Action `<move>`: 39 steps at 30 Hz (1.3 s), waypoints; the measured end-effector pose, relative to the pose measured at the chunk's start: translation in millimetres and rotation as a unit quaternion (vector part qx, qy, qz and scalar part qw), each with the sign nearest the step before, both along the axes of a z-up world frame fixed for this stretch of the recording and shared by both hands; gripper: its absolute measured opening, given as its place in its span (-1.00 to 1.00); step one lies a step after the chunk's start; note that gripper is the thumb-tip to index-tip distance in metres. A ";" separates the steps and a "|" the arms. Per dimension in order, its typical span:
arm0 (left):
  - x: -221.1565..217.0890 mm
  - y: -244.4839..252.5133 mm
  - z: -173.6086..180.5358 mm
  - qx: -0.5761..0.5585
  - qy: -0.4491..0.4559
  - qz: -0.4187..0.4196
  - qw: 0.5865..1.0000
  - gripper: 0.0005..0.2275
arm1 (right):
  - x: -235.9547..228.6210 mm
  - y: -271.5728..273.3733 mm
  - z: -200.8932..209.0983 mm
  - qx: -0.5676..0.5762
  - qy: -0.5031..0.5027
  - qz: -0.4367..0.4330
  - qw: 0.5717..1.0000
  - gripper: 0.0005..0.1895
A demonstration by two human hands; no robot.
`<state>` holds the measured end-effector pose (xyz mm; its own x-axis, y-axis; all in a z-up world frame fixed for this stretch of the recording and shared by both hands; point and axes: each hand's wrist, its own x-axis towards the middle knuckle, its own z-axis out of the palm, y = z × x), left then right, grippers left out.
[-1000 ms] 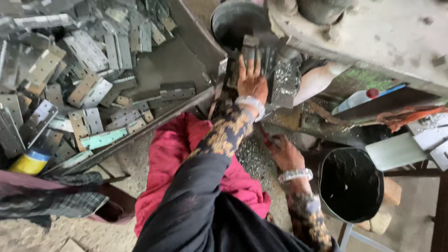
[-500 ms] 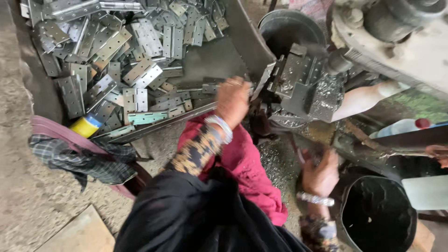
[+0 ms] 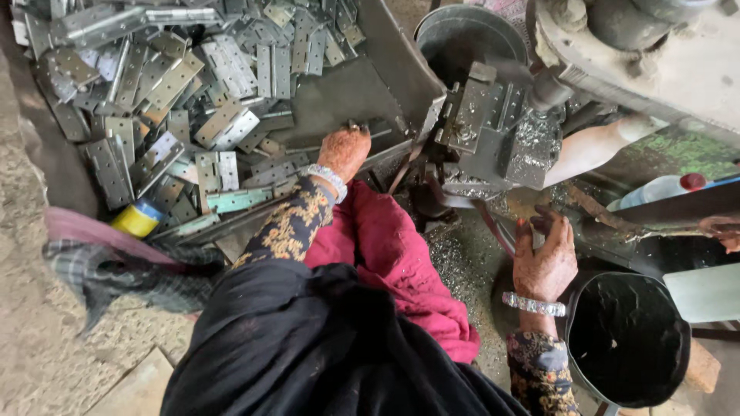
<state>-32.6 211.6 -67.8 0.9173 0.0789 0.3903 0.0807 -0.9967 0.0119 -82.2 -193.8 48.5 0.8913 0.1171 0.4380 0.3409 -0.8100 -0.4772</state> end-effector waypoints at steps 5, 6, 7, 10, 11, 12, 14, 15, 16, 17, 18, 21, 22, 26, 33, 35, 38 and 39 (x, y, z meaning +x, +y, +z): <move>-2.1 -5.3 46.3 -0.012 0.006 0.037 0.999 -0.91 | -3.1 -0.3 -11.2 -0.203 0.108 -0.065 0.971 -0.44; -1.0 -7.4 65.4 -0.024 0.013 0.044 0.999 -0.90 | -3.4 -1.2 -12.5 -0.236 0.148 -0.077 0.957 -0.37; -5.0 -16.2 82.4 -0.033 -0.020 0.038 0.999 -0.92 | -2.5 -2.0 -13.1 -0.267 0.188 -0.089 0.941 -0.31; -14.3 -61.5 128.2 -0.088 -0.095 -0.028 0.991 -0.95 | 7.7 -0.5 -12.1 -0.233 0.200 -0.084 0.948 -0.34; -11.9 -85.1 135.9 -0.127 -0.095 -0.071 0.985 -0.96 | 9.1 0.2 -12.8 -0.217 0.183 -0.073 0.956 -0.39; -11.5 -108.5 136.8 -0.146 -0.110 -0.094 0.979 -0.94 | 6.1 0.4 -15.1 -0.206 0.170 -0.057 0.962 -0.43; -2.9 -153.9 129.4 -0.109 -0.129 -0.134 0.976 -0.89 | 1.1 1.9 -17.1 -0.188 0.167 -0.043 0.967 -0.50; 4.7 -173.3 123.0 -0.054 -0.133 -0.151 0.978 -0.87 | -1.7 3.4 -17.0 -0.180 0.176 -0.045 0.967 -0.51; 8.8 -191.0 112.8 -0.022 -0.157 -0.164 0.974 -0.83 | -3.4 0.9 -15.8 -0.175 0.185 -0.046 0.966 -0.52; 10.6 -205.4 101.2 0.009 -0.180 -0.177 0.968 -0.79 | -7.2 -0.3 -14.9 -0.179 0.183 -0.050 0.965 -0.52; 15.8 -212.6 92.9 0.046 -0.209 -0.185 0.959 -0.75 | -4.5 0.7 -12.3 -0.180 0.175 -0.049 0.967 -0.51; 19.5 -225.0 70.6 -0.012 -0.281 -0.178 0.943 -0.84 | 2.5 -0.3 -7.7 -0.212 0.193 -0.078 0.955 -0.49; 15.3 -226.3 64.5 -0.023 -0.214 -0.202 0.955 -0.89 | -0.1 -0.6 -8.6 -0.235 0.208 -0.076 0.946 -0.48; 12.8 -226.4 44.4 0.013 -0.202 -0.239 0.950 -0.89 | 3.2 0.7 -22.9 -0.273 0.173 -0.052 0.945 -0.40; 32.3 -237.6 31.5 0.026 -0.266 -0.132 0.954 -0.74 | 16.0 -18.9 -33.1 -0.240 0.184 -0.035 0.953 -0.38; 29.6 -234.7 33.9 0.013 -0.245 -0.097 0.965 -0.79 | 17.5 -9.4 -31.5 -0.223 0.203 -0.030 0.953 -0.39; 30.5 -246.2 30.4 0.005 -0.156 -0.100 0.983 -0.86 | 12.6 -14.6 -28.9 -0.213 0.198 -0.012 0.957 -0.42; 33.1 -249.5 28.3 0.007 -0.117 -0.110 0.987 -0.88 | 11.5 -18.0 -28.5 -0.217 0.195 -0.010 0.956 -0.41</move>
<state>0.6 -37.9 -39.6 0.7961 -0.1182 0.5934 -0.1405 -0.9900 -0.0087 -70.7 -211.8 20.0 0.9811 0.1927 -0.0146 0.1869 -0.9653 -0.1822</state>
